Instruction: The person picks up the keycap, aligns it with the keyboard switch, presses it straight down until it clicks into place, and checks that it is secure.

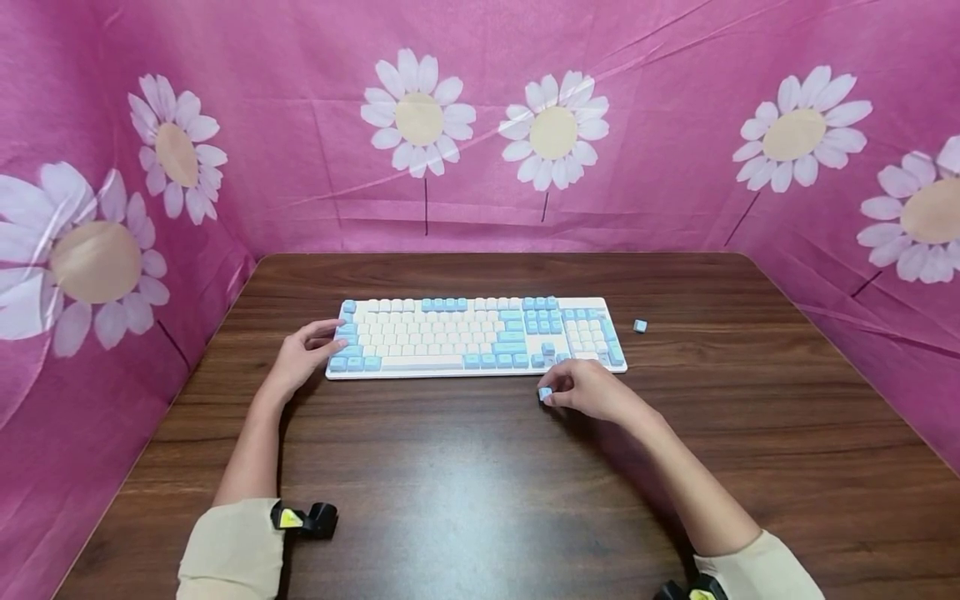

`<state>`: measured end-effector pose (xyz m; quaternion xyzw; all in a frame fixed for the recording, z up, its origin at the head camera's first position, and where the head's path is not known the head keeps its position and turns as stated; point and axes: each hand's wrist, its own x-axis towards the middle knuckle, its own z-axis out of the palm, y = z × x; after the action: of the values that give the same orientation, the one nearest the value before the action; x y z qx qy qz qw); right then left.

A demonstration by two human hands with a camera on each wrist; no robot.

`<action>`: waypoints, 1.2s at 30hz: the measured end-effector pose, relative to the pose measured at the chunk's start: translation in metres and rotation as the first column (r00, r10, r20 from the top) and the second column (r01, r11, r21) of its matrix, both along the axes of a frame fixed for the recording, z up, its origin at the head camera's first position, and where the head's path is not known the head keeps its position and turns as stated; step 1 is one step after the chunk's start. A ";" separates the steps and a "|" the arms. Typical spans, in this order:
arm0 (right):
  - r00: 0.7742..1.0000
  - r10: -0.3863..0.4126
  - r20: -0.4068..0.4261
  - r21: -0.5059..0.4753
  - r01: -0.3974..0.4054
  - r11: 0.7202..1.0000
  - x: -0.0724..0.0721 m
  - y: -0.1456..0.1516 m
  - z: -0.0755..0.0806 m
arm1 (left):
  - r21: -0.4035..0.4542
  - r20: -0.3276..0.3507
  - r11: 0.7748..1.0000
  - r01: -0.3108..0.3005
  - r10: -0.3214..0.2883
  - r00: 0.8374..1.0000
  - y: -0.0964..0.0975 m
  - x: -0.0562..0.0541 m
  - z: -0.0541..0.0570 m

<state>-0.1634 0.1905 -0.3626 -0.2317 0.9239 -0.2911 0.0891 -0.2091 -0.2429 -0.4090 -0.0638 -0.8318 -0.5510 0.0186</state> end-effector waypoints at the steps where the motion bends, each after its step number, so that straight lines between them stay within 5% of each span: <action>1: 1.000 -0.006 0.000 0.005 0.006 1.000 -0.001 0.000 0.001 | 0.001 -0.002 1.000 0.000 0.000 1.000 0.000 0.000 0.000; 19: 0.997 -0.076 -0.023 -0.019 0.076 0.997 -0.018 0.009 0.013 | -0.010 0.008 1.000 -0.004 0.004 1.000 0.000 0.001 0.004; 36: 0.980 -0.177 -0.087 -0.098 0.169 0.981 -0.037 0.011 0.006 | -0.004 -0.015 1.000 0.005 -0.005 1.000 0.000 0.000 0.001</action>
<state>-0.2005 0.2015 -0.3571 -0.1678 0.9296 -0.3280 0.0087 -0.2091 -0.2427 -0.4085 -0.0702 -0.8326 -0.5489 0.0233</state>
